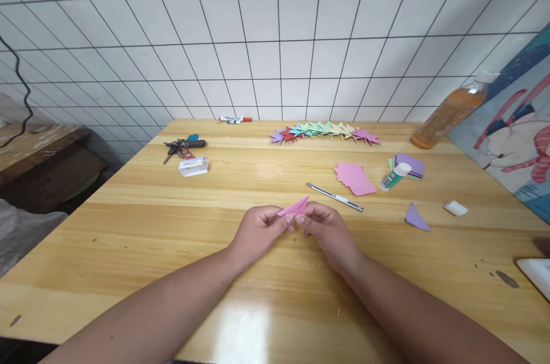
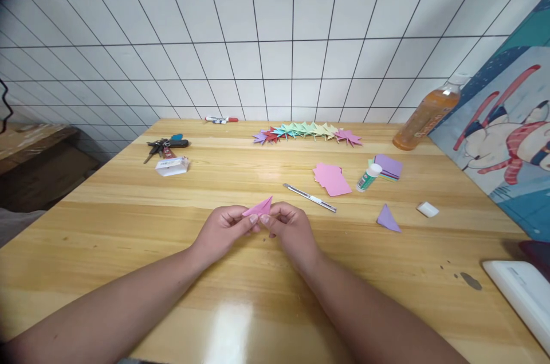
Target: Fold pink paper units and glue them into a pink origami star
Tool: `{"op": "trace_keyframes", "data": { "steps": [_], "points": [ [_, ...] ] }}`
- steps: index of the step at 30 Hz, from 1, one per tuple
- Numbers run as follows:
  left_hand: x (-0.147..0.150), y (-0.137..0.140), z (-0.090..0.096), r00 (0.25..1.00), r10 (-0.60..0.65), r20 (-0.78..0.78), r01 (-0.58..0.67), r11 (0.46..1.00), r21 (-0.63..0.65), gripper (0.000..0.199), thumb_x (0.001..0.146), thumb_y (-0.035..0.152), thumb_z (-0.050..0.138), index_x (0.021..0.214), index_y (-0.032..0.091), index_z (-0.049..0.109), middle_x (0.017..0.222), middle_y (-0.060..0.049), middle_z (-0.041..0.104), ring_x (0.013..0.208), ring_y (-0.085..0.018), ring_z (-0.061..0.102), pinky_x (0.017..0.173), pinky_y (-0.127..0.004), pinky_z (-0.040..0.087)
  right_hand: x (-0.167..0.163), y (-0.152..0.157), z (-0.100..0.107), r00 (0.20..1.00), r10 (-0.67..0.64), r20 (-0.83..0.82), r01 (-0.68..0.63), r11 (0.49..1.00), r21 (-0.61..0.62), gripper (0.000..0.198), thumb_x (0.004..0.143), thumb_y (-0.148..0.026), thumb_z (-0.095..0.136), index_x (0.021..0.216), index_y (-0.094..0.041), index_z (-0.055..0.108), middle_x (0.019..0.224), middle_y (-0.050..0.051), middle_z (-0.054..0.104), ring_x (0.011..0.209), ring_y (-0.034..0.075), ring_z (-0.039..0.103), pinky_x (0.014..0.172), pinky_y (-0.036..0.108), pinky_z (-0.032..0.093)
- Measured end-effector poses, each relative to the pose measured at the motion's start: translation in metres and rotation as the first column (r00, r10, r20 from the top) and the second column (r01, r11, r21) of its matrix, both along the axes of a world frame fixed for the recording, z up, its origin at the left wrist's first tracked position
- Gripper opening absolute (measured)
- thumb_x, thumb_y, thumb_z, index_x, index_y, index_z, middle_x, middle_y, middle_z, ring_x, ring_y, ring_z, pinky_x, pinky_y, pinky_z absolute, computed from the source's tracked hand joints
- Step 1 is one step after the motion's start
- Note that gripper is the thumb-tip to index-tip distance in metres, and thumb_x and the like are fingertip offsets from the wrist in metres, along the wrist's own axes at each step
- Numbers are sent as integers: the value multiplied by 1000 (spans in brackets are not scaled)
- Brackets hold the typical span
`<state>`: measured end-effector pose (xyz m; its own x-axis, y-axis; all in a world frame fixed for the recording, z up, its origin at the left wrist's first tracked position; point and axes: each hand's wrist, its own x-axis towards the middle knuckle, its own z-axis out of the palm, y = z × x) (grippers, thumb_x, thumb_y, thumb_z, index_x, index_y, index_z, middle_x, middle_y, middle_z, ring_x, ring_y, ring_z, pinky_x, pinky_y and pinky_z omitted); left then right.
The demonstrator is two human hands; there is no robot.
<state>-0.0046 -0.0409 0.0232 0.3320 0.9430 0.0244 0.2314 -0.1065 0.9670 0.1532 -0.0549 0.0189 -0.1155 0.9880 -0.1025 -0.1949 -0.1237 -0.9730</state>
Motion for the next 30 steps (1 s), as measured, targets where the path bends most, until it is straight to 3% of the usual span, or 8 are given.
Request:
{"op": "trace_keyframes", "data": {
  "steps": [5, 10, 14, 18, 22, 24, 27, 30],
  "points": [
    [0, 2, 0, 1000, 21, -7, -22, 999, -34, 24, 77, 32, 59, 66, 12, 66, 62, -2, 65, 56, -11, 54, 55, -19, 41, 2, 1, 1, 999, 0, 49, 1, 1000, -19, 22, 63, -37, 71, 64, -17, 64, 59, -1, 59, 51, 8, 45, 49, 22, 39],
    [-2, 3, 1, 996, 28, -83, -29, 1000, -12, 23, 76, 30, 57, 64, 12, 63, 59, -1, 61, 56, -11, 53, 54, -19, 39, 3, 1, 1, 994, 75, 77, -72, 997, -41, 25, 64, -37, 70, 78, -18, 63, 69, -1, 61, 52, 9, 50, 51, 22, 44],
    [-1, 2, 0, 990, 35, -135, -34, 999, 13, 21, 74, 28, 57, 63, 12, 63, 58, -1, 60, 55, -10, 51, 53, -19, 37, 3, 1, -1, 990, 19, 142, -10, 998, -68, 27, 62, -39, 71, 64, -17, 57, 56, -4, 56, 47, 9, 51, 49, 23, 43],
    [1, 0, 0, 993, 35, -115, -34, 999, 8, 22, 75, 30, 56, 63, 12, 61, 58, 0, 59, 55, -10, 49, 53, -20, 37, 4, 2, -1, 996, 29, 85, -24, 998, -62, 29, 62, -41, 71, 60, -16, 56, 55, -3, 55, 47, 8, 49, 51, 22, 41],
    [0, 2, 0, 995, 31, -97, -31, 1000, 1, 25, 74, 33, 56, 61, 13, 58, 55, 1, 55, 54, -10, 48, 53, -20, 37, 6, 1, 0, 991, 124, 50, -121, 990, -69, 27, 67, -42, 68, 67, -16, 58, 59, -2, 56, 51, 9, 50, 54, 23, 44],
    [-2, 4, -1, 994, 4, -109, -4, 1000, -4, 24, 75, 33, 55, 63, 13, 59, 56, 2, 55, 54, -10, 48, 52, -19, 36, 8, 1, 1, 989, 135, 56, -133, 990, -41, 25, 71, -40, 65, 82, -18, 60, 69, 0, 59, 62, 12, 55, 58, 25, 47],
    [-5, 4, -5, 979, -99, -176, 100, 995, -3, 23, 76, 31, 54, 66, 13, 62, 53, 3, 51, 49, -8, 42, 47, -18, 30, 12, 0, 1, 991, 44, 125, -54, 996, 76, 40, 73, -34, 62, 111, -25, 53, 97, 3, 59, 87, 16, 57, 67, 27, 49],
    [-5, 1, -8, 964, -194, -183, 198, 980, 6, 21, 77, 28, 53, 71, 12, 65, 56, 2, 55, 50, -8, 45, 48, -18, 32, 13, -1, 2, 935, -13, 355, -58, 981, 188, 27, 74, -29, 62, 100, -23, 60, 92, 3, 61, 84, 16, 57, 70, 27, 46]
  ]
}}
